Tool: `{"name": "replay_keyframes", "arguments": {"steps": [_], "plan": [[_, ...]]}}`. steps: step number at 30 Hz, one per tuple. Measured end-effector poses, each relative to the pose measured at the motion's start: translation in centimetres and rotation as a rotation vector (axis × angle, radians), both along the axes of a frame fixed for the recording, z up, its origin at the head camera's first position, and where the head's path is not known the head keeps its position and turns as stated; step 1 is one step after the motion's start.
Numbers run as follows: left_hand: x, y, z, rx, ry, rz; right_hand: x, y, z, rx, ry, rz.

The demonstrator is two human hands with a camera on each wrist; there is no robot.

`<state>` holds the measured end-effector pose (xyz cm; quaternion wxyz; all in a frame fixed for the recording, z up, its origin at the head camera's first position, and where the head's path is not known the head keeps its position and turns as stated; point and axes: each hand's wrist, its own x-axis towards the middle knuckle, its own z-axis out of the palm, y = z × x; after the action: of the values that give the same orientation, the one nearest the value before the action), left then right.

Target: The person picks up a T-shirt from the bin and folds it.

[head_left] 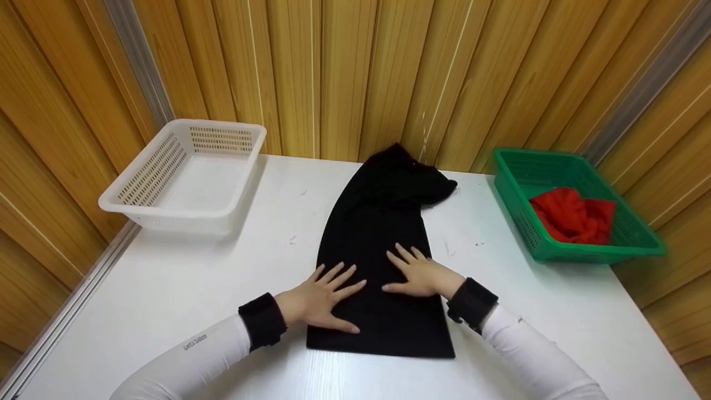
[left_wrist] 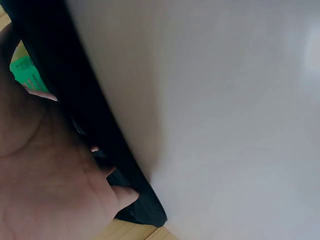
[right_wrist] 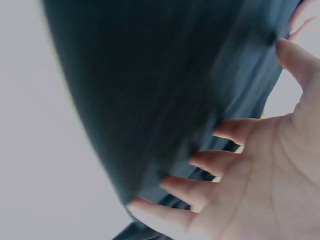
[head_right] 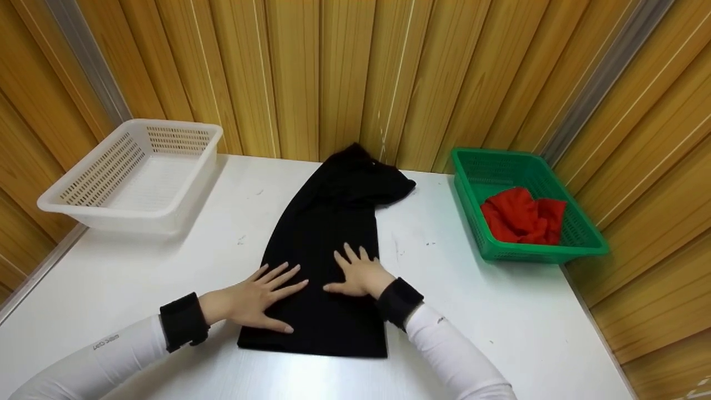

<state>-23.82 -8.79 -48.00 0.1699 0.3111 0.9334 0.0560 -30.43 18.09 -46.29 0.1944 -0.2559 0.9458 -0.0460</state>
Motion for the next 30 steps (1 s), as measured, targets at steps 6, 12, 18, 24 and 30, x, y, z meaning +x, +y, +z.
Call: {"name": "replay_keyframes", "arguments": {"steps": [6, 12, 18, 24, 30], "plan": [[0.9, -1.1, -0.3, 0.038, 0.012, -0.024, 5.7, 0.9, 0.5, 0.012, -0.03, 0.054], [0.9, -1.5, -0.6, 0.022, 0.038, -0.035, 8.2, 1.3, 0.0, -0.011, 0.043, 0.087], [2.3, -1.5, -0.4, 0.029, 0.065, -0.061, 9.6, 2.0, -0.6, -0.059, 0.074, 0.15], [4.6, -2.0, 0.0, 0.031, 0.119, -0.128, 10.9, 2.7, -0.7, -0.07, 0.093, 0.216], [6.2, -1.9, 0.2, -0.014, 0.298, -0.177, 12.1, 3.1, -0.7, -0.044, 0.278, 0.311]]}}
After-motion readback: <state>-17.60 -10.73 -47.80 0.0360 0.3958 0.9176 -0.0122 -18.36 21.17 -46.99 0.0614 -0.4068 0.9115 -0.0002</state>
